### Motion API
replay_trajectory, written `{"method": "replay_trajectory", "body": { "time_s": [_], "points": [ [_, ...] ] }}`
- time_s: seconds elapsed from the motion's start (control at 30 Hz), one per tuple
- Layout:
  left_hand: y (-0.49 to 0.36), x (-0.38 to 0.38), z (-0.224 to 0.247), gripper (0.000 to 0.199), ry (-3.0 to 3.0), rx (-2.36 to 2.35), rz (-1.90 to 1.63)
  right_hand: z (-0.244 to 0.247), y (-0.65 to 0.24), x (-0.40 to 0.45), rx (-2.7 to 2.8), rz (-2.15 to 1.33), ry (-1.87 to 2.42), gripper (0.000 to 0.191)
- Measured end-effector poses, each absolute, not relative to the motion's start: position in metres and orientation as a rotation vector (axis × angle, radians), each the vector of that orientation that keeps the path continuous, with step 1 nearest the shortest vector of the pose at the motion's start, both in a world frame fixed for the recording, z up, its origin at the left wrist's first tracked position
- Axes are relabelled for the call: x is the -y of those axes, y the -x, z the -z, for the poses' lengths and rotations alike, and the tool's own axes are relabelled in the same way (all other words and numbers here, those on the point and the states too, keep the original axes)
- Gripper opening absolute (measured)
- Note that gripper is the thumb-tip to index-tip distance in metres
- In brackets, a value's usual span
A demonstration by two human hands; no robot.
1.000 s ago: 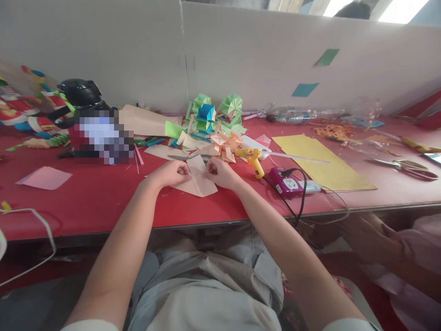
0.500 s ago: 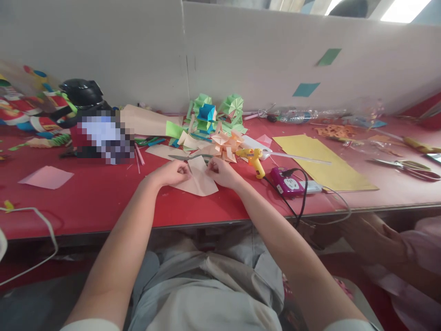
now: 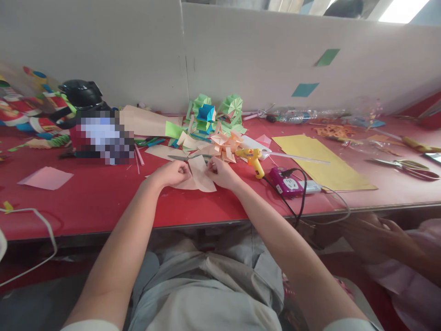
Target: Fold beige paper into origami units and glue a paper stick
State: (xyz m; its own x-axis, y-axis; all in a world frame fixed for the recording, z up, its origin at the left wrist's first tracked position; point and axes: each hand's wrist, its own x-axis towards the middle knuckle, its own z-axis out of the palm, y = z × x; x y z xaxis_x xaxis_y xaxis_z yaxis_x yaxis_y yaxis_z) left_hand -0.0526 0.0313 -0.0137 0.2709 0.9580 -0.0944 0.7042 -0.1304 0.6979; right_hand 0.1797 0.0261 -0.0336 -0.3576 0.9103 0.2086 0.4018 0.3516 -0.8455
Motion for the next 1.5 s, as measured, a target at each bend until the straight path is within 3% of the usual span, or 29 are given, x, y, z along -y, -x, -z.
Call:
{"method": "replay_trajectory", "body": {
  "time_s": [0.23, 0.43, 0.8, 1.17, 1.5],
  "points": [
    [0.051, -0.025, 0.002, 0.024, -2.007, -1.604, -0.396, 0.034, -0.184, -0.029, 1.813, -1.150, 1.096, 0.041],
    [0.050, -0.022, -0.003, 0.024, -2.046, -1.606, -0.404, 0.036, -0.182, -0.030, 1.875, -0.994, 1.101, 0.027],
    [0.052, -0.026, 0.005, 0.031, -1.912, -1.434, -0.466, 0.035, -0.180, -0.028, 1.933, -0.951, 1.129, 0.021],
    [0.050, -0.027, 0.004, 0.026, -1.857, -1.407, -0.466, 0.037, -0.180, -0.030, 1.918, -1.010, 1.124, 0.019],
    [0.055, -0.027, 0.007, 0.033, -1.909, -1.345, -0.449, 0.027, -0.186, -0.026, 1.835, -1.226, 1.135, 0.049]
  ]
}}
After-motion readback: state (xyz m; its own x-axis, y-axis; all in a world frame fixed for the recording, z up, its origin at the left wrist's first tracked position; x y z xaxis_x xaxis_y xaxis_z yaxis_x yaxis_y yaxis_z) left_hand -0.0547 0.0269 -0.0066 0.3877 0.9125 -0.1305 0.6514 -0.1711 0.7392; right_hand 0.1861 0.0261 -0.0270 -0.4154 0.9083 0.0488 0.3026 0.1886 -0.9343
